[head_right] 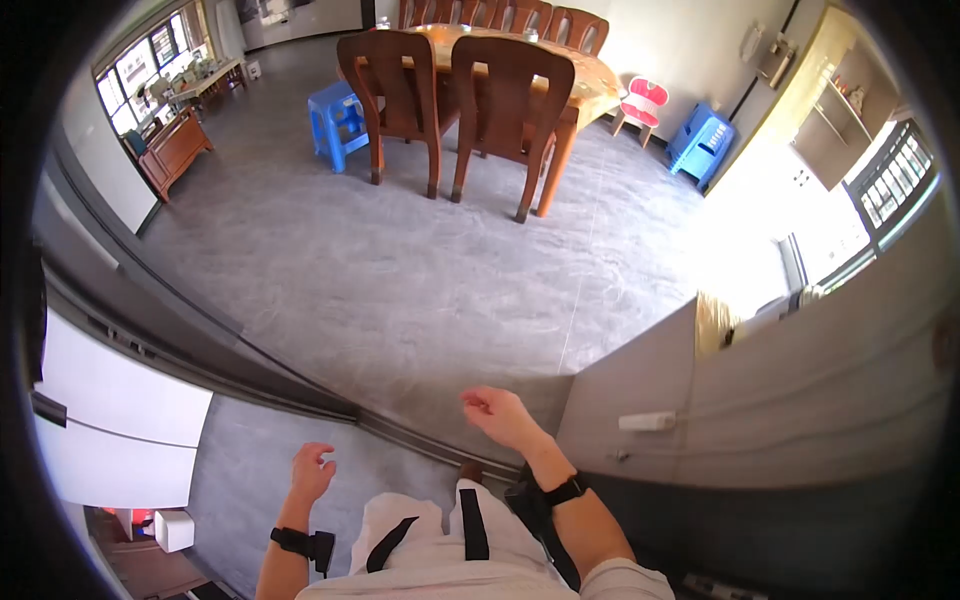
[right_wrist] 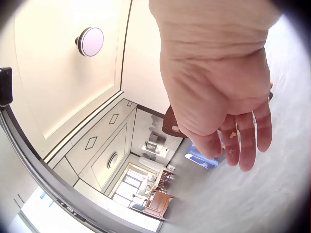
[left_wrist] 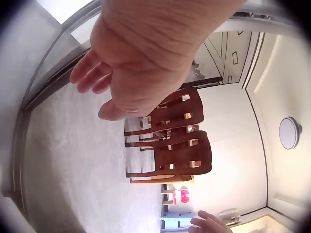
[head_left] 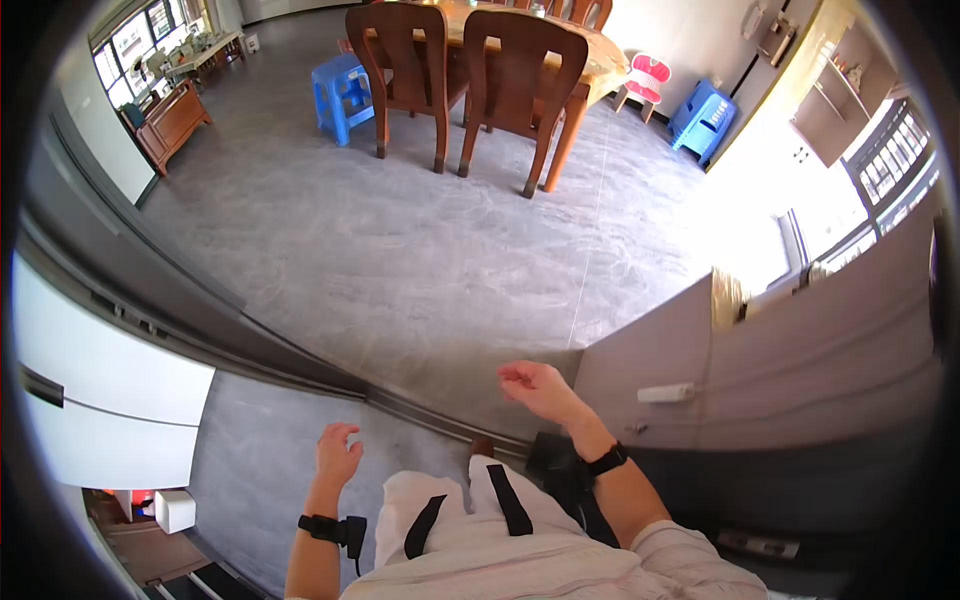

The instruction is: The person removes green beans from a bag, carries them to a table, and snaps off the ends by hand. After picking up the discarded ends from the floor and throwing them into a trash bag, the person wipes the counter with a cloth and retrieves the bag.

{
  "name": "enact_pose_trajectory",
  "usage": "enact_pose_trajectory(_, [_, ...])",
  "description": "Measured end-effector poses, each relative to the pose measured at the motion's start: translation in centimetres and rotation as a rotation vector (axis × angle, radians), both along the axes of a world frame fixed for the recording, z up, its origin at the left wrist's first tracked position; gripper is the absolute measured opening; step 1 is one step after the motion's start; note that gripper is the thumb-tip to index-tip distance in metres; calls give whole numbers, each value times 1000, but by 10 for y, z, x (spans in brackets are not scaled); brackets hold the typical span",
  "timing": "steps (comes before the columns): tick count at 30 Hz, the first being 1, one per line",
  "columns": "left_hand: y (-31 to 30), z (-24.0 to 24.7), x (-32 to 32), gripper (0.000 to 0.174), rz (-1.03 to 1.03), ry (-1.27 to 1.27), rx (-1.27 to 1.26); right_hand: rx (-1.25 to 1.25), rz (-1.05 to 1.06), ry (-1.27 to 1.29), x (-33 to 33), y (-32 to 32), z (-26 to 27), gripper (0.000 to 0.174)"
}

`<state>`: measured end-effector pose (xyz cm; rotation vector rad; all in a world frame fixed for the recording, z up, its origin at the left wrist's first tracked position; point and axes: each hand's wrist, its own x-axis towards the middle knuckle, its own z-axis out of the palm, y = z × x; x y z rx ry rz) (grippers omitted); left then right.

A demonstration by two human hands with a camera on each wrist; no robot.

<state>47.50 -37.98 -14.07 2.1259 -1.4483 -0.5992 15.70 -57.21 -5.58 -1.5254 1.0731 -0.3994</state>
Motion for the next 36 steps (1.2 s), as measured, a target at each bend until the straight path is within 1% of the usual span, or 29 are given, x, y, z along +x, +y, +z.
enact_pose_trajectory(3, [-45,-5,15,24,25,14,-11,1,36,2,26,-49,1,28])
enact_pose_trajectory(5, [-69,-18,28,27,42,38,59,-61,101,81,39,-71,-3,29])
enact_pose_trajectory(6, [-85,-21,34,27,32,43,64,-55,92,87,43,-81,-4,29])
enact_pose_trajectory(8, [-134,-23,48,28,-11,73,40,-15,56,108,43,-108,2,30])
enact_pose_trajectory(9, [-159,-17,51,27,-10,83,61,-28,40,122,40,-120,6,30])
enact_pose_trajectory(11, [-209,-17,60,27,-44,117,50,-38,-62,189,30,-142,11,31])
enact_pose_trajectory(12, [-230,-16,62,26,-64,138,62,-40,-86,199,24,-150,14,31])
enact_pose_trajectory(14, [-272,-6,66,24,-122,134,37,5,-228,170,14,-169,22,31])
enact_pose_trajectory(15, [-293,-2,69,24,-144,128,19,5,-274,200,11,-178,29,31])
enact_pose_trajectory(17, [-334,0,76,24,-181,118,-8,10,-323,215,2,-200,29,31])
enact_pose_trajectory(21, [-387,-26,95,24,-127,158,-1,71,-365,275,-5,-264,26,31])
enact_pose_trajectory(23, [-418,-30,107,24,-110,146,3,91,-375,270,-4,-310,25,31])
enact_pose_trajectory(25, [-435,-26,119,23,-15,118,95,61,-258,304,0,-354,19,30])
enact_pose_trajectory(26, [-447,-29,129,23,-6,114,89,54,-250,298,6,-379,19,30])
enact_pose_trajectory(29, [-467,-32,158,23,121,55,125,27,-135,281,38,-447,20,31])
enact_pose_trajectory(30, [-473,-24,163,24,157,61,91,6,-95,312,51,-468,22,30])
enact_pose_trajectory(32, [-480,-22,178,24,213,66,48,-27,-36,341,78,-500,26,30])
enact_pose_trajectory(35, [-494,-33,218,26,227,81,53,-51,16,294,124,-536,26,29])
enact_pose_trajectory(36, [-500,-33,231,26,267,106,81,-47,17,299,136,-545,24,29])
